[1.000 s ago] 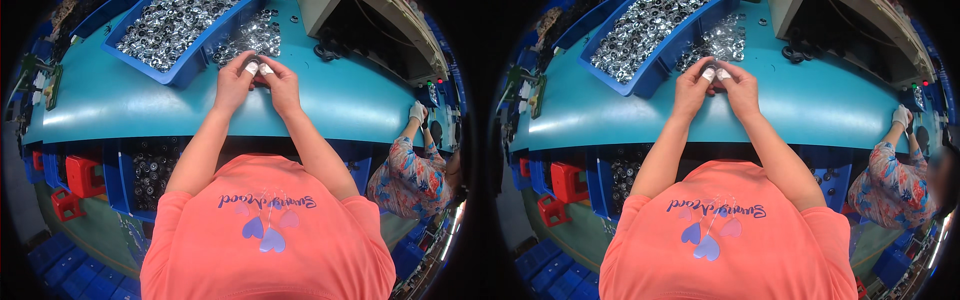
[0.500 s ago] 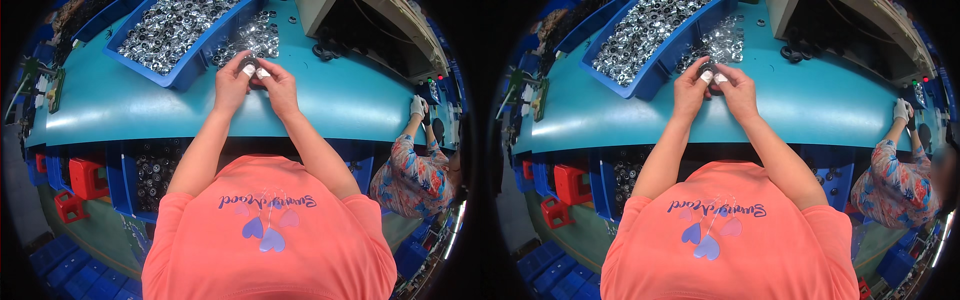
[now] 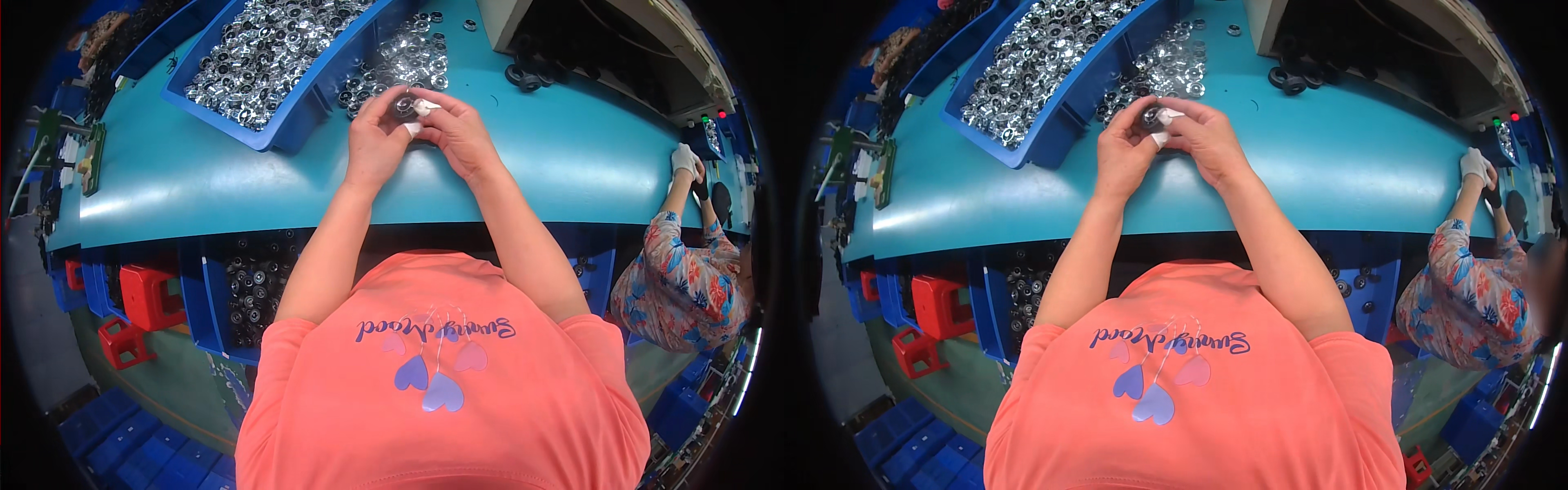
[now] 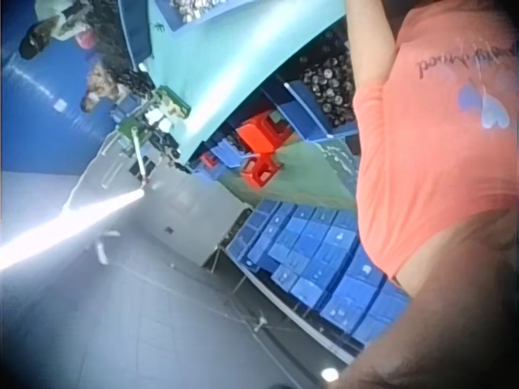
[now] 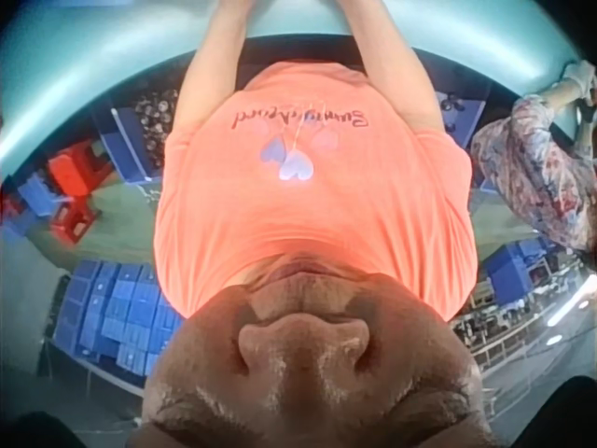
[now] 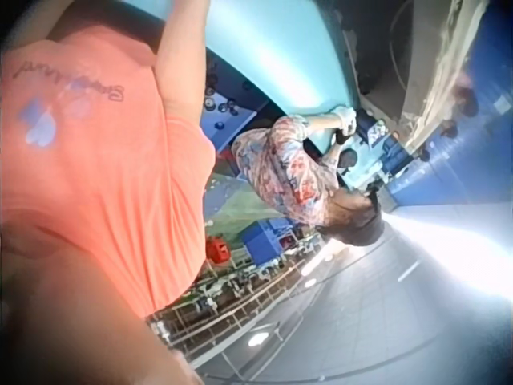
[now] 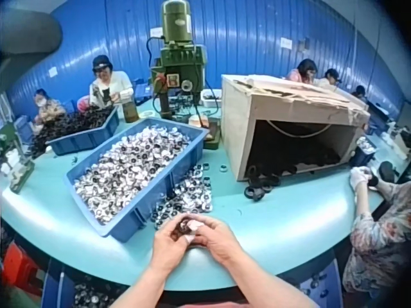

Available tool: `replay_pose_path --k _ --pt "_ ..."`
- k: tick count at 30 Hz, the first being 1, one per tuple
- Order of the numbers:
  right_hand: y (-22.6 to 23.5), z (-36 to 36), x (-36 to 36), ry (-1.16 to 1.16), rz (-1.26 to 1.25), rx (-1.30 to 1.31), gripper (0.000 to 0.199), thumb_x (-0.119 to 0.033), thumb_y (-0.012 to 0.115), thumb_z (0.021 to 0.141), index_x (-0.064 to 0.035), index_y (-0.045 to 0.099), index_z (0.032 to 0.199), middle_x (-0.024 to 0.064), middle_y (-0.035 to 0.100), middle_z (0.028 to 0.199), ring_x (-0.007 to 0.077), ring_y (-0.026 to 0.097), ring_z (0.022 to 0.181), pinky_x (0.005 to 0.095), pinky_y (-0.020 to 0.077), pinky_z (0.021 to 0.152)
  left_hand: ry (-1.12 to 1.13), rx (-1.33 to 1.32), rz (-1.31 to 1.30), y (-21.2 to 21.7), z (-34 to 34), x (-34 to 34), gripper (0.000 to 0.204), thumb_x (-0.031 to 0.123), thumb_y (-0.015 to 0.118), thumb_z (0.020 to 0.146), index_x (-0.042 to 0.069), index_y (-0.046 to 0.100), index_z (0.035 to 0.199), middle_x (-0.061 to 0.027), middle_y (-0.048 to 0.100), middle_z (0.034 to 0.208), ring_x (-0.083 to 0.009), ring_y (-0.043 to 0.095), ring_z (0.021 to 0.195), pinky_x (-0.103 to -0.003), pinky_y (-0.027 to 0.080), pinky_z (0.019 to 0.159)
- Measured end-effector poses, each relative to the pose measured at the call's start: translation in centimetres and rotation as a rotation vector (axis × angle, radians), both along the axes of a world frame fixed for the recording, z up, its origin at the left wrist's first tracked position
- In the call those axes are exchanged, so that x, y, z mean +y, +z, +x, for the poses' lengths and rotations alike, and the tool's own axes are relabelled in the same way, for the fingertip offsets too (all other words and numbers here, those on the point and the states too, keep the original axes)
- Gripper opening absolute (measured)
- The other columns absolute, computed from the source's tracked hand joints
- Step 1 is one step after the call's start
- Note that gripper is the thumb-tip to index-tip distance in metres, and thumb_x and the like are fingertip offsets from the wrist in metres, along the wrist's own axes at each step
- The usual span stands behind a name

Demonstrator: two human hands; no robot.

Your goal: Assembling small mechanical components by fitting rubber rings and metal washers onto white plastic bases.

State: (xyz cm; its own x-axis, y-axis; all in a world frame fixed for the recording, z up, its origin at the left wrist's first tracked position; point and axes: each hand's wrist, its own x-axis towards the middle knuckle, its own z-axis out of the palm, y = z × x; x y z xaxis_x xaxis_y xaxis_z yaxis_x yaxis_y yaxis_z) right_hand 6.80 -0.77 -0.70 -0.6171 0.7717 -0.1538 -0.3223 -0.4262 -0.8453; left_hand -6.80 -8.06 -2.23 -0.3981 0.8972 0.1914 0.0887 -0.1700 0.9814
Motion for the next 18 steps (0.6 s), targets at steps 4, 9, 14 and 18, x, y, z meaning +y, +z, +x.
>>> replay_pose_path --k 4,9,14,18 --pt "-0.6 0.3 0.0 -0.029 -0.035 0.069 0.041 -0.005 0.064 0.091 0.0060 0.060 0.131 0.0121 0.068 0.113 0.0183 0.068 0.098 0.0318 0.0572 0.087 -0.007 -0.056 -0.012 0.7 0.4 0.0 0.053 -0.004 0.075 0.083 0.001 0.060 0.134 -0.0026 0.064 0.111 -0.0099 0.064 0.098 -0.024 0.055 0.081" --pt "0.0 -0.1 -0.3 -0.053 -0.001 -0.030 0.042 -0.002 0.063 0.089 0.0072 0.060 0.129 0.0138 0.068 0.114 0.0194 0.067 0.100 0.0314 0.0568 0.087 0.004 0.013 0.005 0.3 0.2 -0.1 0.054 -0.003 0.077 0.082 0.000 0.061 0.133 -0.0015 0.065 0.105 -0.0078 0.063 0.088 -0.023 0.054 0.075" --pt "-0.3 -0.5 -0.1 -0.090 0.033 -0.162 0.043 -0.002 0.066 0.086 0.0082 0.060 0.128 0.0159 0.067 0.115 0.0203 0.068 0.099 0.0306 0.0577 0.085 0.070 0.218 -0.073 0.8 0.7 -0.6 0.051 -0.002 0.078 0.080 0.003 0.065 0.129 0.0008 0.066 0.088 -0.0056 0.061 0.075 -0.022 0.053 0.067" --pt "0.7 -0.4 0.1 -0.049 0.011 -0.206 0.044 0.000 0.067 0.084 0.0087 0.060 0.127 0.0165 0.067 0.113 0.0211 0.069 0.095 0.0302 0.0587 0.081 0.101 0.264 -0.044 1.4 0.9 -0.7 0.051 -0.001 0.079 0.078 0.006 0.068 0.128 0.0011 0.066 0.082 -0.0056 0.060 0.071 -0.023 0.052 0.065"
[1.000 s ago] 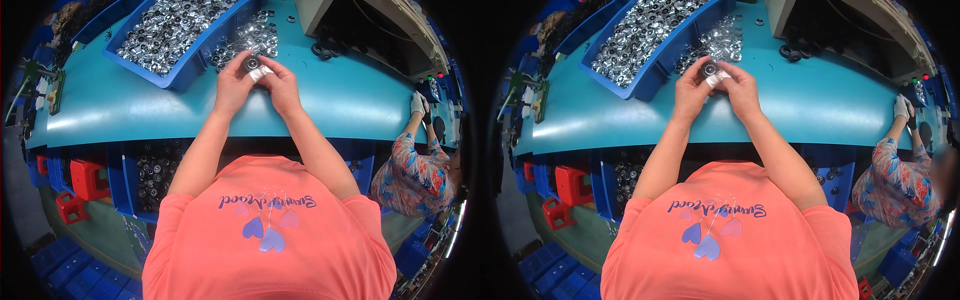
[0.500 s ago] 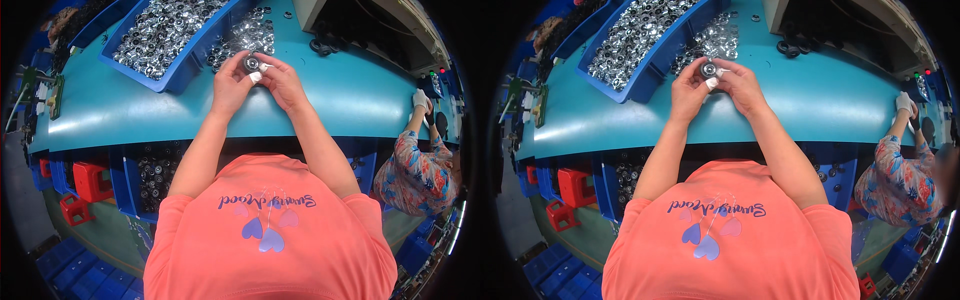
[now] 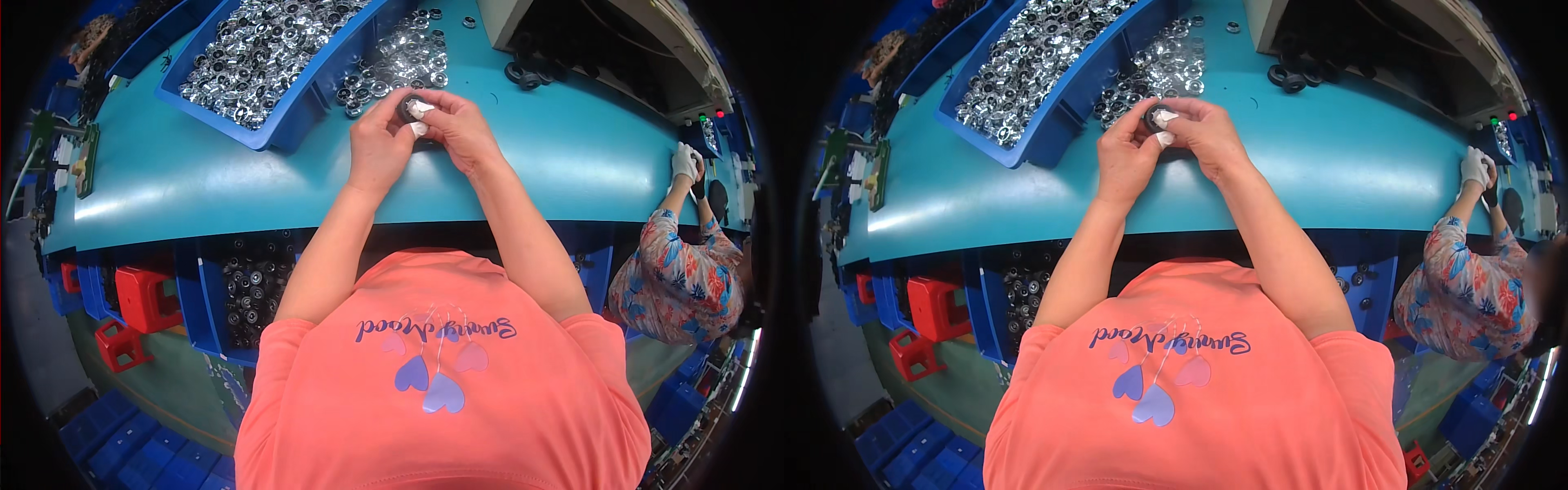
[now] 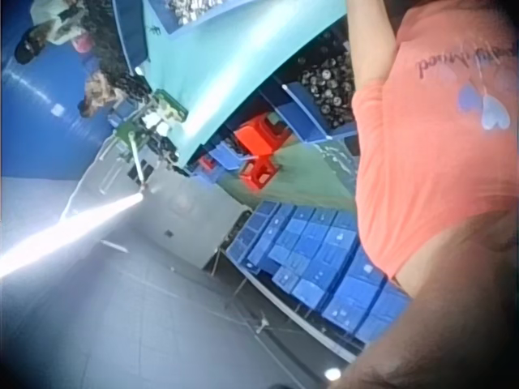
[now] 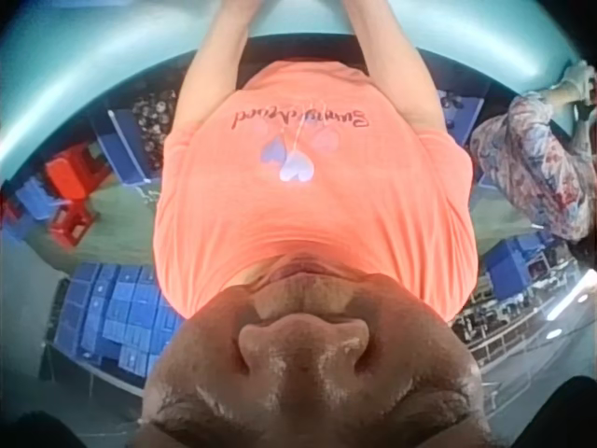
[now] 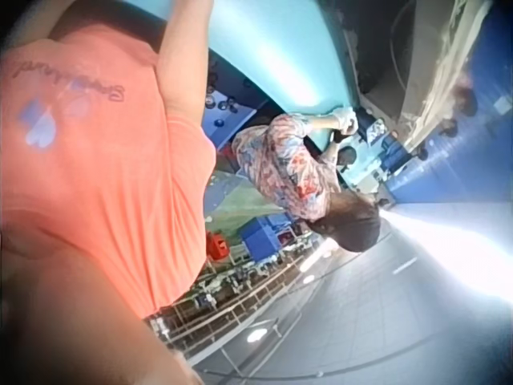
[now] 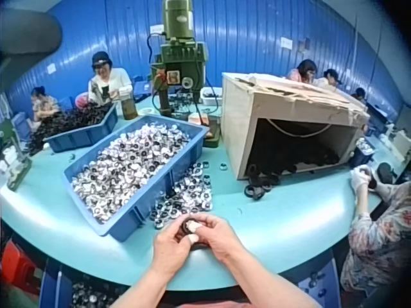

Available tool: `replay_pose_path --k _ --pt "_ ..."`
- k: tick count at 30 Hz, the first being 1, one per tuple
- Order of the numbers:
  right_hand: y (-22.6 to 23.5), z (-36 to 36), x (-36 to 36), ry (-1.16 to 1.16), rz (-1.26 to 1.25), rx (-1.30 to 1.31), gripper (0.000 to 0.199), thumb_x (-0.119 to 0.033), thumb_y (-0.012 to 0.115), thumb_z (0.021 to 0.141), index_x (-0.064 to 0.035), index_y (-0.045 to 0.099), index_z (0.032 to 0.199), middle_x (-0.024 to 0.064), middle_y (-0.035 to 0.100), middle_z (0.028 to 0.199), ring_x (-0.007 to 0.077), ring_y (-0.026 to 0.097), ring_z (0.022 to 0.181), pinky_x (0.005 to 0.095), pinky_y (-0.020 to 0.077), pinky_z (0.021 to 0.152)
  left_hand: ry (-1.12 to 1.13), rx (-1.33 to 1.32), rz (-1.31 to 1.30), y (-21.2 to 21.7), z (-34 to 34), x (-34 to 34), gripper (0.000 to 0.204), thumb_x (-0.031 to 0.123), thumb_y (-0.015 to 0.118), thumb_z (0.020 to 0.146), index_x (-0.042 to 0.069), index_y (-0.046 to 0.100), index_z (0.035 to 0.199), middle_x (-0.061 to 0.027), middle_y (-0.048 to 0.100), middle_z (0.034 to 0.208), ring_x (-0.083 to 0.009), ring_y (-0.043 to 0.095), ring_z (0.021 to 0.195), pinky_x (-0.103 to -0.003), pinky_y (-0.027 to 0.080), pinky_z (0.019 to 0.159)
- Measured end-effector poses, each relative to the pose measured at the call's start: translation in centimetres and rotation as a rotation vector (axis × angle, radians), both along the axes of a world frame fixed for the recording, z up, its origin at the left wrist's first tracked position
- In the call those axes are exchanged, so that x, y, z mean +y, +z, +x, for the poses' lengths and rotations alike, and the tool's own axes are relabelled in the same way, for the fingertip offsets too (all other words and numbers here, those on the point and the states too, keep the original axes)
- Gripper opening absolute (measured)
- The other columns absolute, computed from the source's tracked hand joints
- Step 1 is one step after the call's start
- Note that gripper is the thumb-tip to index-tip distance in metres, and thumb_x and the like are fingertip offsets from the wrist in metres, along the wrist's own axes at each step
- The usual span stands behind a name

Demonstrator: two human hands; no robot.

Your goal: Assembling small mechanical components by fitting rubber rings and metal washers onto white plastic bases.

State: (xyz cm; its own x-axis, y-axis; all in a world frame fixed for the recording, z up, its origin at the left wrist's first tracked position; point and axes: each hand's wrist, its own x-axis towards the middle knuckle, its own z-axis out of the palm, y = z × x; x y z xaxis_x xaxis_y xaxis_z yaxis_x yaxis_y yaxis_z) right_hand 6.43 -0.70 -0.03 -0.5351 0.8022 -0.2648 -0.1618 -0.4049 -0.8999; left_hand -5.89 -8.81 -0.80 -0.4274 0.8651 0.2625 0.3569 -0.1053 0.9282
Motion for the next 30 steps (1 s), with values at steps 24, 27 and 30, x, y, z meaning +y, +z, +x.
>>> replay_pose_path --k 24,27,30 --pt "-0.3 1.7 0.1 0.035 0.046 0.146 0.034 -0.005 0.060 0.097 0.0048 0.062 0.129 0.0134 0.068 0.119 0.0213 0.068 0.107 0.0335 0.0562 0.094 -0.191 -0.329 -0.084 0.3 -0.9 0.3 0.039 0.007 0.069 0.092 0.008 0.064 0.132 0.0005 0.066 0.090 -0.0054 0.057 0.071 -0.021 0.048 0.061" --pt "-0.5 1.5 -0.2 0.018 0.113 0.131 0.032 -0.004 0.059 0.097 0.0038 0.065 0.128 0.0121 0.068 0.119 0.0213 0.068 0.106 0.0338 0.0561 0.095 -0.165 -0.403 -0.120 0.3 -0.8 0.4 0.038 0.009 0.067 0.094 0.007 0.064 0.131 0.0001 0.067 0.090 -0.0058 0.058 0.070 -0.022 0.049 0.061" --pt "-0.5 1.3 -0.6 0.000 0.184 0.088 0.031 -0.004 0.060 0.097 0.0029 0.066 0.126 0.0114 0.068 0.119 0.0209 0.068 0.105 0.0339 0.0561 0.095 -0.156 -0.411 -0.141 0.5 -1.1 0.4 0.035 0.010 0.066 0.095 0.006 0.065 0.130 -0.0007 0.068 0.090 -0.0063 0.058 0.068 -0.022 0.049 0.060"
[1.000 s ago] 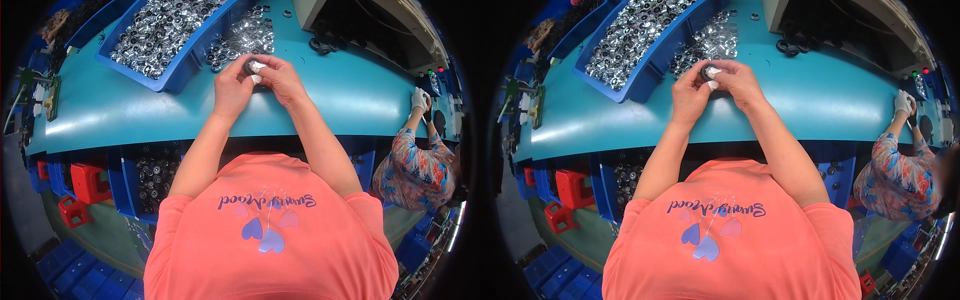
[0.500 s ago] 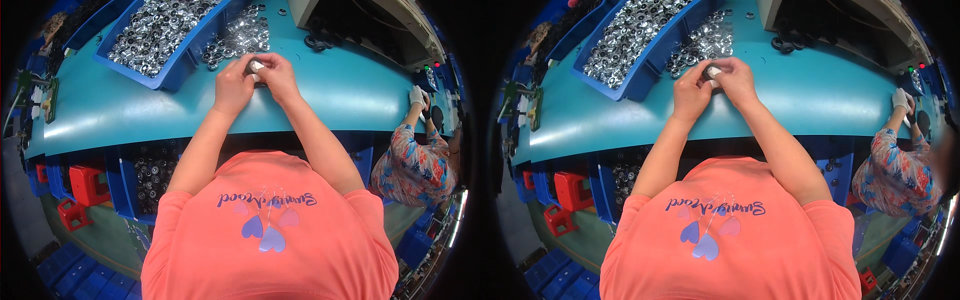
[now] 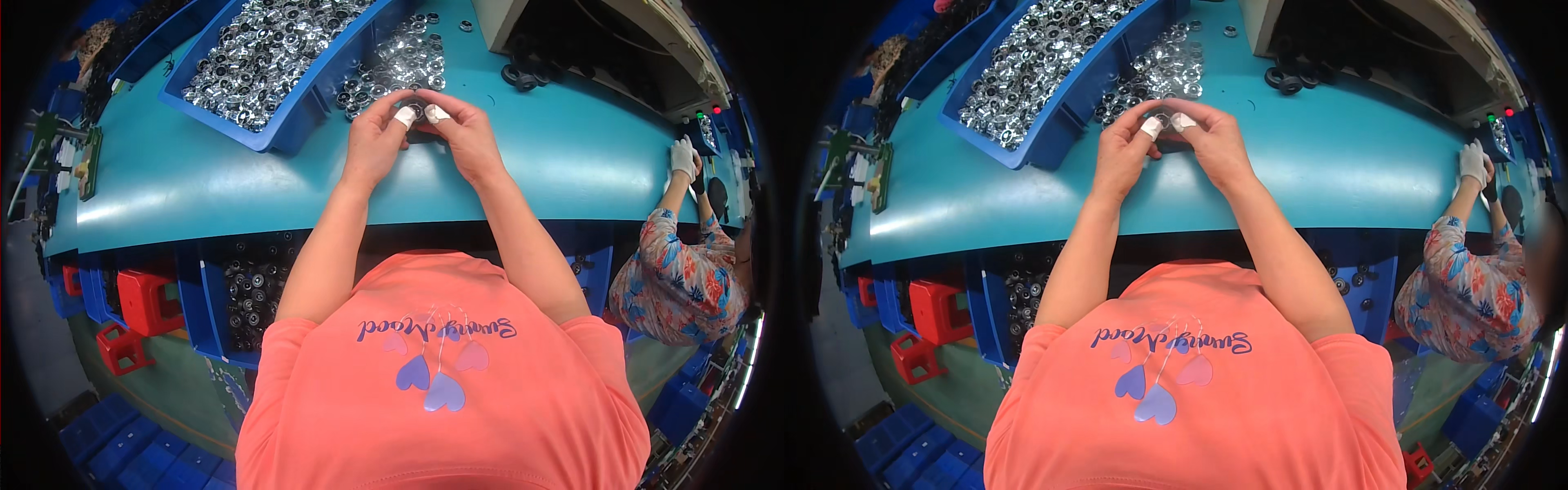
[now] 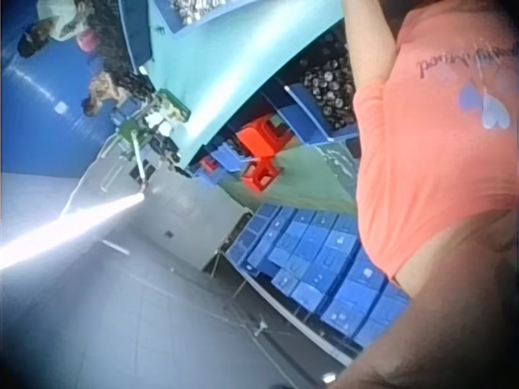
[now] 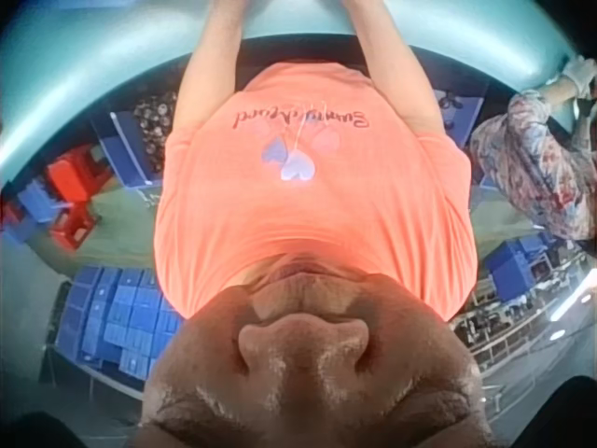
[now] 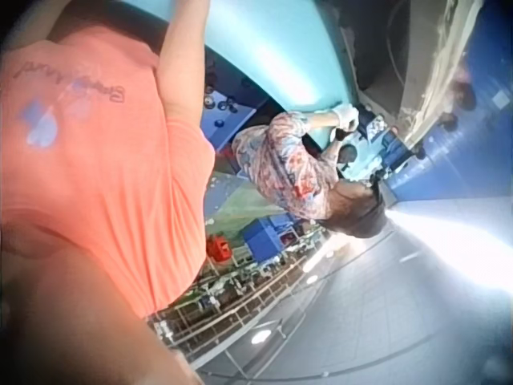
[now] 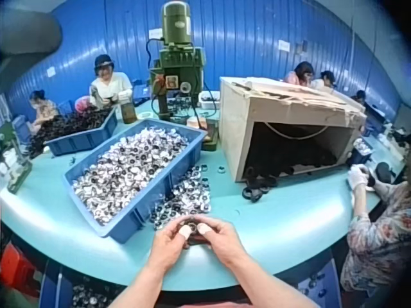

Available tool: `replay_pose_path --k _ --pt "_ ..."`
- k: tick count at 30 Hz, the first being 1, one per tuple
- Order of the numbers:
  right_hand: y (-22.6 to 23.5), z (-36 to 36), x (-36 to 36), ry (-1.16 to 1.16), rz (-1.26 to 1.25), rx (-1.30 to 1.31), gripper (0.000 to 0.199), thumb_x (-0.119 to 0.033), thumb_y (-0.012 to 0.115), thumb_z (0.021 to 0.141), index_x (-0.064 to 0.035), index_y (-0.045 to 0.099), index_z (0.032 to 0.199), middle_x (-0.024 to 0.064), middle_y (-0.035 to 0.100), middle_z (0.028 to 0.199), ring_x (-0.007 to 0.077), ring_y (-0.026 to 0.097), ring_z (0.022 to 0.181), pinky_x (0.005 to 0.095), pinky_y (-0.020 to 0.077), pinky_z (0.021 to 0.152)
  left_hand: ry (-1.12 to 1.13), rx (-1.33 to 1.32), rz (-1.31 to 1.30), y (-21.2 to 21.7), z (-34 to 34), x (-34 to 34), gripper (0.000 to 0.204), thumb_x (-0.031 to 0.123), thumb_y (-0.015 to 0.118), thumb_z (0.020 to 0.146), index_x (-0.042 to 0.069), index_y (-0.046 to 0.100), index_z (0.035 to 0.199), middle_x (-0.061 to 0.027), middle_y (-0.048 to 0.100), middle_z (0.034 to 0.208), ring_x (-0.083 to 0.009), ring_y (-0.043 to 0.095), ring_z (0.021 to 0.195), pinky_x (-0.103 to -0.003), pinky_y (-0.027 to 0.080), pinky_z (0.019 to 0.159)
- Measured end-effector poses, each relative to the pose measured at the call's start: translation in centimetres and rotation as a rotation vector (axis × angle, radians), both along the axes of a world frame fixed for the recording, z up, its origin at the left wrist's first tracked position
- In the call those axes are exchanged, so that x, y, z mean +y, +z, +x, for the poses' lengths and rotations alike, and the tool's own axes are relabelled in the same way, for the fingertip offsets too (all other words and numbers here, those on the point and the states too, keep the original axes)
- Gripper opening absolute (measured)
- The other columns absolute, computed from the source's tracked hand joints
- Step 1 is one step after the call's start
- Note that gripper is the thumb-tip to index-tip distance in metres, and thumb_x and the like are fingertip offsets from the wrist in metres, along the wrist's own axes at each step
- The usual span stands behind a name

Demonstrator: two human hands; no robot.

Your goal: Assembling small mechanical components by fitting rubber rings and metal washers onto white plastic bases.

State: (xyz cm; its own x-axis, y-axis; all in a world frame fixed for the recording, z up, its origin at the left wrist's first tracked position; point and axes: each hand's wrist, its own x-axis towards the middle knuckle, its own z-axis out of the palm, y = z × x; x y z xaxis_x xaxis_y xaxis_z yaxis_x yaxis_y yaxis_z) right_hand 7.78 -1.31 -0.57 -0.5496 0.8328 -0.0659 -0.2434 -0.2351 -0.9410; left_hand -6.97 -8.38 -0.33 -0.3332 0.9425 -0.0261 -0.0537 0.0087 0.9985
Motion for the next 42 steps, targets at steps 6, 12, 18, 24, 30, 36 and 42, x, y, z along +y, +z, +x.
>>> replay_pose_path --k 6,12,18,24,30,36,42 --pt "-0.5 -0.5 -0.6 -0.045 0.045 0.053 0.029 0.000 0.061 0.094 0.0015 0.070 0.122 0.0089 0.067 0.115 0.0194 0.067 0.104 0.0309 0.0560 0.092 0.049 -0.047 0.035 -0.6 0.0 0.2 0.031 0.008 0.067 0.094 0.003 0.068 0.125 0.0004 0.068 0.085 -0.0058 0.058 0.068 -0.022 0.049 0.058" --pt "-1.9 -0.9 -1.3 -0.206 0.354 -0.153 0.027 0.000 0.064 0.093 0.0008 0.072 0.118 0.0063 0.066 0.112 0.0173 0.065 0.105 0.0285 0.0542 0.092 0.158 0.278 0.098 -1.3 0.6 0.5 0.028 0.009 0.070 0.092 0.004 0.070 0.120 0.0020 0.068 0.084 -0.0046 0.058 0.069 -0.022 0.048 0.056" --pt "-1.2 -1.2 -1.3 -0.158 0.048 0.045 0.031 -0.005 0.067 0.094 0.0009 0.068 0.125 0.0104 0.068 0.119 0.0160 0.066 0.104 0.0279 0.0550 0.089 0.067 -0.062 0.040 0.0 0.2 0.3 0.028 0.010 0.064 0.096 0.003 0.067 0.124 -0.0023 0.070 0.090 -0.0076 0.062 0.070 -0.023 0.051 0.058" --pt "-0.8 -0.5 -0.7 -0.040 -0.077 0.023 0.031 -0.012 0.068 0.096 0.0002 0.068 0.125 0.0107 0.068 0.119 0.0152 0.067 0.100 0.0286 0.0570 0.086 -0.028 -0.124 0.083 -1.1 -0.1 0.2 0.027 0.014 0.058 0.102 0.003 0.062 0.126 -0.0044 0.071 0.101 -0.0095 0.065 0.075 -0.024 0.053 0.061" --pt "-1.8 -0.4 -1.3 -0.110 0.121 0.003 0.028 -0.006 0.066 0.095 -0.0025 0.071 0.122 0.0056 0.065 0.105 0.0139 0.067 0.091 0.0274 0.0570 0.082 0.071 -0.081 0.053 -0.4 1.0 0.4 0.021 0.016 0.061 0.101 0.006 0.067 0.118 -0.0017 0.070 0.093 -0.0076 0.064 0.070 -0.022 0.051 0.055" --pt "-2.0 -0.5 -1.7 -0.157 0.315 -0.165 0.033 0.000 0.064 0.092 -0.0040 0.070 0.124 0.0053 0.064 0.103 0.0132 0.067 0.090 0.0269 0.0571 0.082 0.201 0.265 0.095 -1.0 1.4 1.1 0.020 0.015 0.062 0.099 0.007 0.073 0.113 0.0011 0.068 0.085 -0.0047 0.059 0.065 -0.021 0.048 0.049" --pt "-1.4 -0.7 -0.9 -0.071 -0.001 0.026 0.036 -0.001 0.064 0.093 0.0014 0.065 0.129 0.0103 0.069 0.116 0.0148 0.068 0.097 0.0289 0.0580 0.085 -0.044 -0.202 0.058 -0.7 -0.5 0.3 0.036 0.015 0.064 0.098 0.006 0.063 0.133 -0.0012 0.068 0.096 -0.0062 0.059 0.071 -0.022 0.050 0.058"
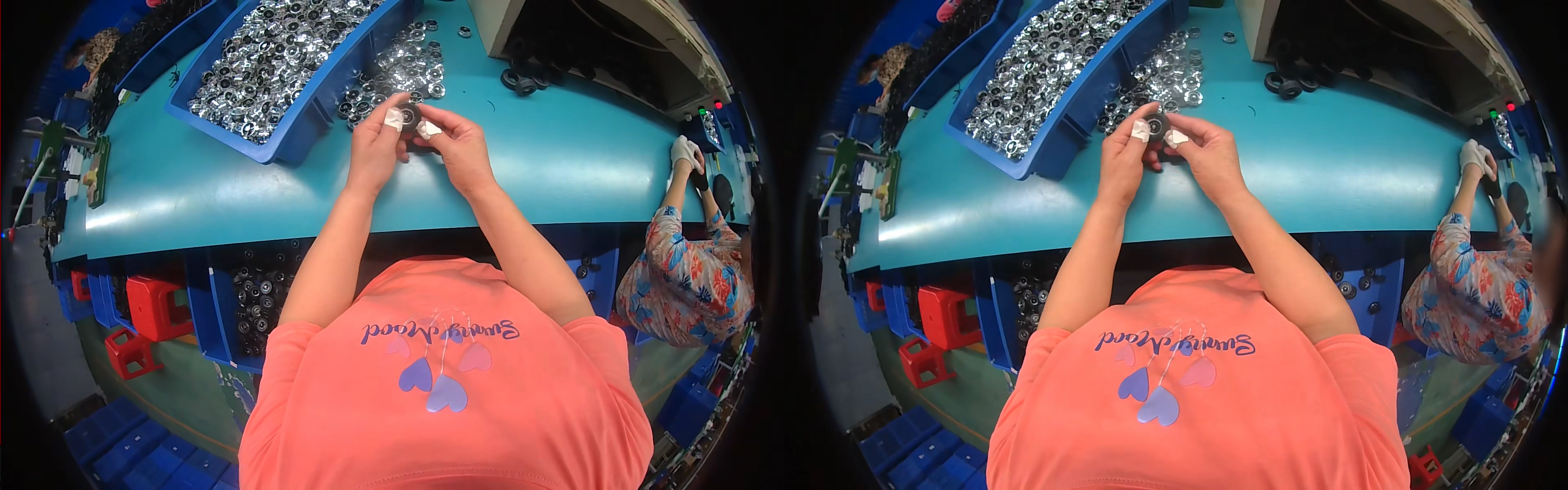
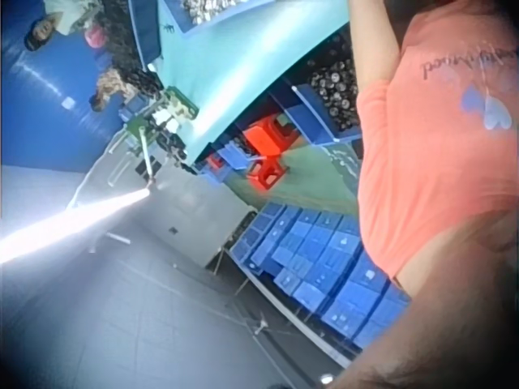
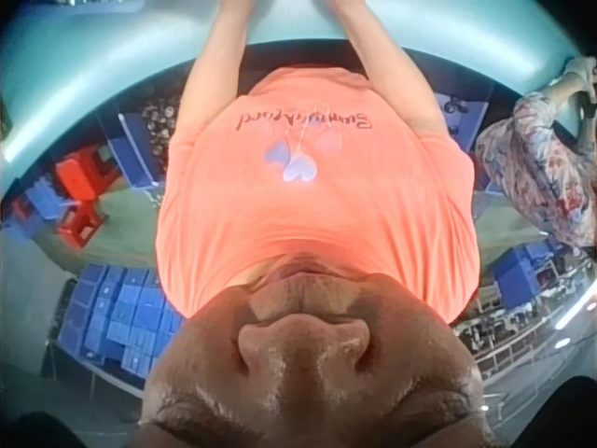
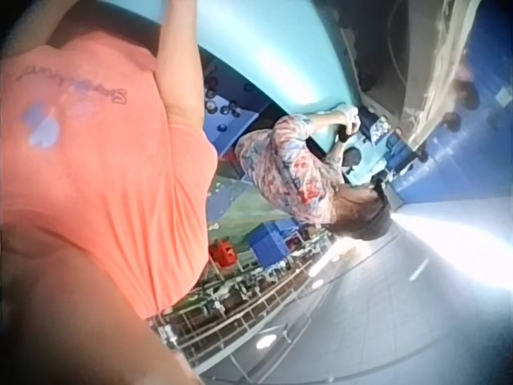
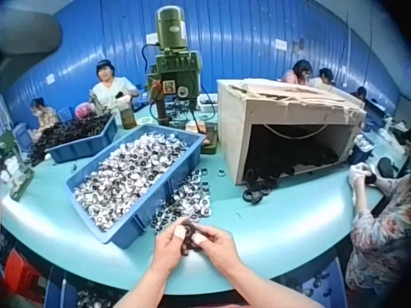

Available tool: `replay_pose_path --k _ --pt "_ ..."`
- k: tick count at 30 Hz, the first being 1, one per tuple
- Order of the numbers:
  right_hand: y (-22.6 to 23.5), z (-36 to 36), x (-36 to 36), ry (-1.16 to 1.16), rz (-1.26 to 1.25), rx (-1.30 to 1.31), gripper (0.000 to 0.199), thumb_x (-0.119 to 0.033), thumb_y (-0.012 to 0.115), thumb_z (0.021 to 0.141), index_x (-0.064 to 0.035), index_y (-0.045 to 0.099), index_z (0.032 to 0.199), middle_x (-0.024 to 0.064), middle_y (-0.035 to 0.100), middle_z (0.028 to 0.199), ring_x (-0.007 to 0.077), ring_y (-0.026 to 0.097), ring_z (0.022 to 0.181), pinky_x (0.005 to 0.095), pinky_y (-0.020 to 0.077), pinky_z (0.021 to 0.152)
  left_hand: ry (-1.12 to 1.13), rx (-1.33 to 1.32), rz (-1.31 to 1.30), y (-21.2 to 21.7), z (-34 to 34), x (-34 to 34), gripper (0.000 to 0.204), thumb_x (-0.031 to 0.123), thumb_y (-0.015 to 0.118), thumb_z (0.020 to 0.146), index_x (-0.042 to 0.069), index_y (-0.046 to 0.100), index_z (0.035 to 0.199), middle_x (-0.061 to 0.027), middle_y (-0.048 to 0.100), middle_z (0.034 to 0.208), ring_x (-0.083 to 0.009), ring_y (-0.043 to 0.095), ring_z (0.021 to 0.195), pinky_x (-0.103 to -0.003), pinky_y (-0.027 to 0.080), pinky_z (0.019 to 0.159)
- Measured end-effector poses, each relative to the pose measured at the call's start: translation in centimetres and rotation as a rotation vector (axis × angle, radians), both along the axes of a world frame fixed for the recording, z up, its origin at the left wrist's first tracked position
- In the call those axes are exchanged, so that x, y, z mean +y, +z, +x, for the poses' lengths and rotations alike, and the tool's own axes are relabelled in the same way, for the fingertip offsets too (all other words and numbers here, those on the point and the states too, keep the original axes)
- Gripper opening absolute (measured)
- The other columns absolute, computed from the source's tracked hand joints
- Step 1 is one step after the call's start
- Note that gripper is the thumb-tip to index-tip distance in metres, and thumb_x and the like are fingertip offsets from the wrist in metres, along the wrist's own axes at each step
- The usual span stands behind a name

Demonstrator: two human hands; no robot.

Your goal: Assembling small mechanical components by fitting rubber rings and metal washers onto white plastic bases.

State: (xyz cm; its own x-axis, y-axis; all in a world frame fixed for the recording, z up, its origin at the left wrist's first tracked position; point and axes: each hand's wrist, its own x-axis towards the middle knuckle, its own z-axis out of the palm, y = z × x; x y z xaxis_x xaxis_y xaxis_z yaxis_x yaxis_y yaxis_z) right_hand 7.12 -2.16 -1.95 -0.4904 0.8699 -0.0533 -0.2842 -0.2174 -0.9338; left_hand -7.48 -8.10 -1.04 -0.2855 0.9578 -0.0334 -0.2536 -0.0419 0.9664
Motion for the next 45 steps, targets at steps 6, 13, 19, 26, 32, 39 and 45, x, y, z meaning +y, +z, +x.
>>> replay_pose_path --k 6,13,19,26,32,39,45 --pt "0.1 0.5 0.4 0.026 -0.084 0.127 0.038 -0.005 0.065 0.094 0.0040 0.062 0.131 0.0123 0.069 0.117 0.0163 0.069 0.096 0.0293 0.0586 0.084 -0.034 0.120 0.043 0.6 0.9 -0.1 0.057 0.007 0.068 0.094 0.006 0.049 0.147 -0.0019 0.067 0.112 -0.0097 0.064 0.091 -0.024 0.053 0.066" --pt "1.4 1.4 1.6 0.141 -0.116 -0.052 0.037 -0.014 0.069 0.092 0.0055 0.062 0.122 0.0144 0.070 0.106 0.0181 0.071 0.084 0.0280 0.0590 0.075 -0.011 0.115 0.080 0.4 1.5 -0.4 0.047 0.005 0.065 0.095 0.005 0.051 0.140 -0.0041 0.067 0.111 -0.0112 0.065 0.093 -0.024 0.053 0.070" --pt "1.7 2.0 2.1 0.152 -0.116 -0.140 0.034 -0.014 0.072 0.089 0.0054 0.063 0.115 0.0145 0.070 0.103 0.0191 0.071 0.082 0.0286 0.0588 0.073 -0.028 0.125 0.072 0.2 1.1 -0.1 0.037 0.008 0.058 0.099 0.005 0.054 0.136 -0.0047 0.067 0.108 -0.0094 0.062 0.087 -0.024 0.053 0.068" --pt "0.7 1.5 1.3 0.101 -0.010 -0.110 0.027 -0.006 0.075 0.085 0.0027 0.068 0.109 0.0107 0.072 0.101 0.0162 0.070 0.084 0.0278 0.0577 0.071 0.020 0.103 0.037 -0.1 0.8 0.1 0.030 0.009 0.059 0.099 0.005 0.062 0.129 -0.0035 0.068 0.100 -0.0078 0.060 0.074 -0.024 0.052 0.060" --pt "0.3 1.3 0.7 0.089 0.078 -0.220 0.026 -0.006 0.075 0.085 0.0024 0.071 0.109 0.0101 0.074 0.100 0.0147 0.070 0.085 0.0274 0.0577 0.071 0.113 0.162 -0.074 0.7 1.1 -0.1 0.026 0.011 0.062 0.097 0.006 0.068 0.123 -0.0008 0.068 0.093 -0.0051 0.057 0.069 -0.022 0.048 0.055" --pt "0.3 1.6 0.9 0.088 0.031 -0.094 0.027 -0.004 0.072 0.086 0.0020 0.071 0.112 0.0104 0.073 0.102 0.0138 0.069 0.084 0.0266 0.0574 0.070 0.069 0.127 0.010 0.6 1.0 0.0 0.030 0.010 0.065 0.095 0.006 0.067 0.125 -0.0007 0.068 0.094 -0.0052 0.057 0.069 -0.021 0.047 0.056" --pt "0.4 1.6 0.1 0.063 0.195 -0.212 0.028 -0.004 0.071 0.087 0.0016 0.071 0.114 0.0105 0.072 0.105 0.0140 0.069 0.083 0.0256 0.0574 0.070 0.060 0.124 0.022 -0.1 0.2 0.1 0.032 0.008 0.066 0.094 0.004 0.067 0.126 -0.0016 0.069 0.094 -0.0068 0.058 0.070 -0.022 0.048 0.058"
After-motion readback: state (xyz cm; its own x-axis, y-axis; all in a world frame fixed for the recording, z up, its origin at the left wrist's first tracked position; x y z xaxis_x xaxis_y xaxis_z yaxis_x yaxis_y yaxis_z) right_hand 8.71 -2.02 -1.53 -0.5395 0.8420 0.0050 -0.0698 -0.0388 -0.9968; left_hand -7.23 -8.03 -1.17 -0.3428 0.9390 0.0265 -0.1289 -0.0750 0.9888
